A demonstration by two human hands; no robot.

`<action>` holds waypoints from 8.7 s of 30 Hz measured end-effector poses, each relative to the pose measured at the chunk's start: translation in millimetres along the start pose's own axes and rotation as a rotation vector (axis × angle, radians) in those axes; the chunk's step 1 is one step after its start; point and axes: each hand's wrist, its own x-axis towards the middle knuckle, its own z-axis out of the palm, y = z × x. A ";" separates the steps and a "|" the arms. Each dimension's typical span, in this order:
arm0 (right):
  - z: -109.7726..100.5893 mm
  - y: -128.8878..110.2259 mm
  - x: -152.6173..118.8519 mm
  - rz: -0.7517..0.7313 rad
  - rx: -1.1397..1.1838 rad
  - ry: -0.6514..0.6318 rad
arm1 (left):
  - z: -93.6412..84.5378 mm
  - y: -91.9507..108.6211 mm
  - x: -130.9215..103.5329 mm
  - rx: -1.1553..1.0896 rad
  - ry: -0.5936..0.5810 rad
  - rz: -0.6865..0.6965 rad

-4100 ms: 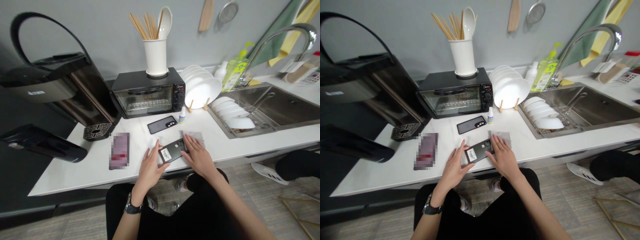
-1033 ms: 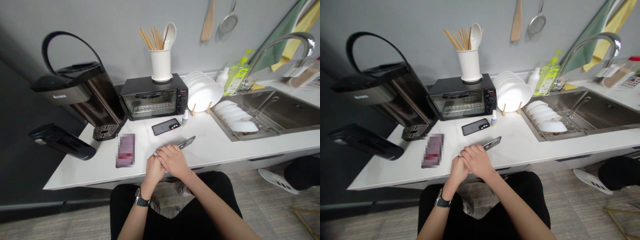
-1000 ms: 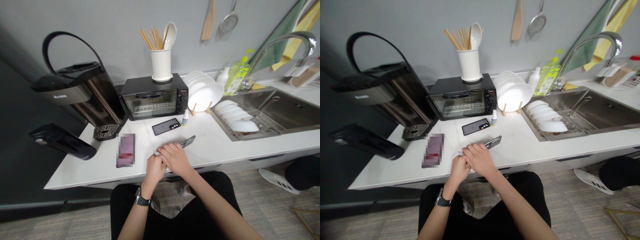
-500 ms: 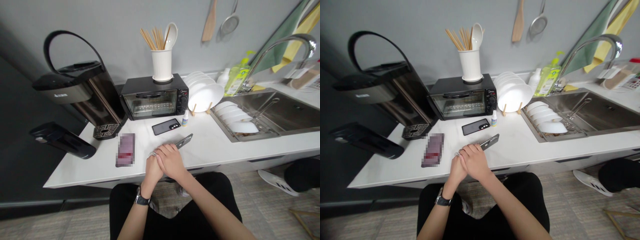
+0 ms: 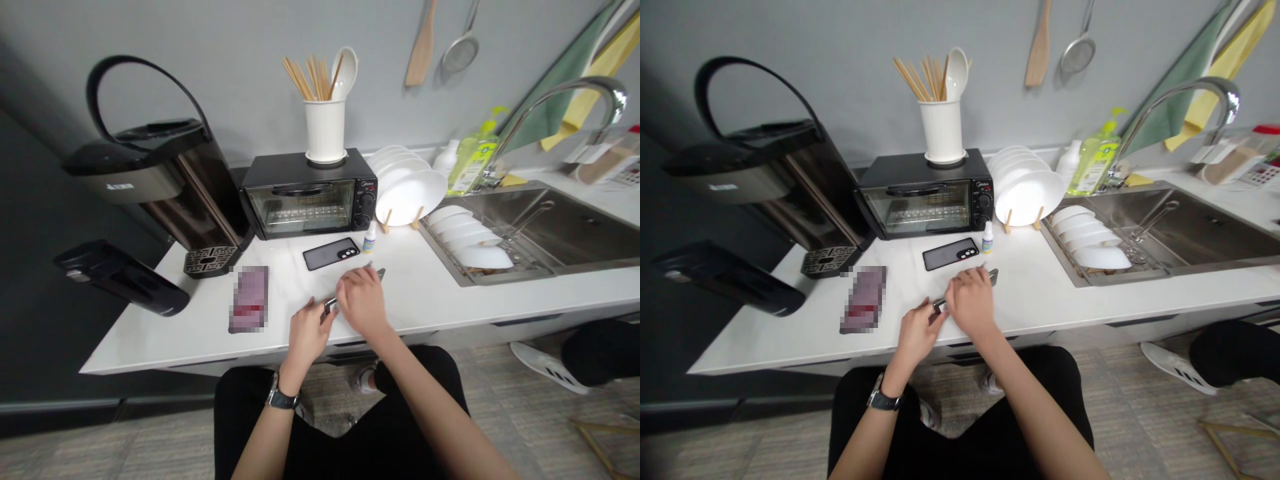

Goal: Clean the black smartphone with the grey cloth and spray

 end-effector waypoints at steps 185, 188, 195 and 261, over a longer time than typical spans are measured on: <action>4.9 11.6 8.7 0.023 -0.013 -0.004 | -1.3 -2.4 4.7 -0.080 -0.011 -0.051; 12.7 -28.9 -3.6 -0.269 0.113 -0.068 | 0.0 -4.7 4.1 -0.038 -0.038 -0.072; 6.6 50.0 7.7 -0.096 0.025 -0.039 | -3.3 -3.3 2.0 -0.108 -0.020 -0.030; 2.1 60.4 23.6 0.119 -0.045 -0.062 | -3.9 -3.2 0.8 -0.135 0.002 -0.041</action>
